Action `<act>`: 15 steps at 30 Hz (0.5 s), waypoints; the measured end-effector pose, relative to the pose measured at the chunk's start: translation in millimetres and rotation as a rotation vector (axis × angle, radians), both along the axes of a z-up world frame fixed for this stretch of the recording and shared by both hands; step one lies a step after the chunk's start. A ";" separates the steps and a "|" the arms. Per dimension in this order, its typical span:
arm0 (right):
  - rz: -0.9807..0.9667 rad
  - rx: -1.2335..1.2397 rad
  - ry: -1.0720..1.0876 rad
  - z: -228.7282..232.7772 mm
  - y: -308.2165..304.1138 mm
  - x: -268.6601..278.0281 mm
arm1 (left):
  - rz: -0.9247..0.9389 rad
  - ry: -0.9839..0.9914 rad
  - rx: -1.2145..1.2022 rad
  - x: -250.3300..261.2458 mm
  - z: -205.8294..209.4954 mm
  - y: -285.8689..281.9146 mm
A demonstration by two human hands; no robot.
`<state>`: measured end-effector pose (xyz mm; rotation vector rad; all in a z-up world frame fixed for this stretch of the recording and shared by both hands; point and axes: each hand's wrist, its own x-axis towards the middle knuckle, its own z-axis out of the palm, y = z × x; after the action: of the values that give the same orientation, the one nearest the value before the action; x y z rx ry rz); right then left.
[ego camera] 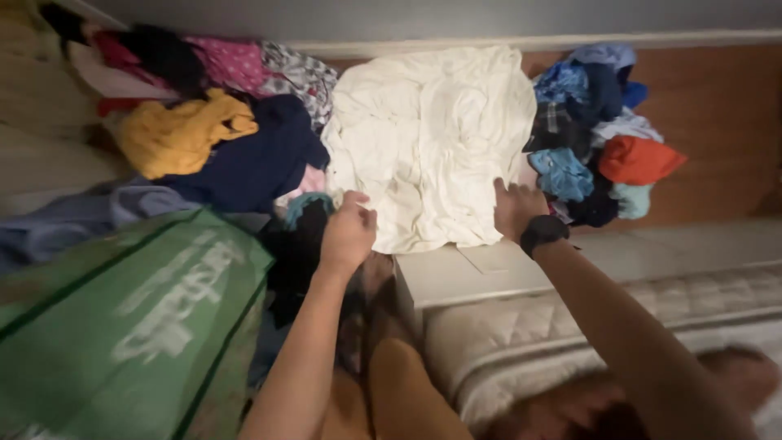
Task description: Sort and fold various pieces of laundry on a bed and place them into bags or piles.
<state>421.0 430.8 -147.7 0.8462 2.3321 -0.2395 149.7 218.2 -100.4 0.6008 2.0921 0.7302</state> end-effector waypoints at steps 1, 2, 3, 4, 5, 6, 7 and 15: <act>-0.001 -0.006 -0.002 -55.0 0.9 29.1 | -0.001 -0.002 -0.006 7.7 -32.9 -4.4; -0.083 -0.072 -0.080 -109.8 -0.5 60.6 | -0.040 -0.008 -0.074 16.0 -66.7 -9.2; -0.166 -0.136 -0.158 -165.2 -2.8 92.4 | -0.079 -0.013 -0.143 24.4 -101.5 -14.1; -0.168 -0.136 -0.157 -208.1 4.0 106.2 | -0.081 -0.011 -0.142 29.6 -156.8 -23.4; -0.224 -0.136 -0.148 -251.5 9.9 120.0 | 0.035 -0.077 -0.205 34.8 -212.7 -33.4; -0.284 -0.158 -0.162 -287.2 -3.8 146.4 | 0.148 -0.159 -0.294 49.7 -260.9 -59.5; -0.291 -0.181 -0.183 -297.8 -21.3 161.8 | 0.141 -0.174 -0.322 60.9 -291.1 -75.6; -0.289 -0.260 -0.444 -317.9 -73.9 118.6 | 0.597 -0.688 -0.426 110.7 -393.8 -130.8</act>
<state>539.6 356.9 -465.6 0.9879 1.7232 -0.4201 260.4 87.5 -494.2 -0.4818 1.6703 0.6507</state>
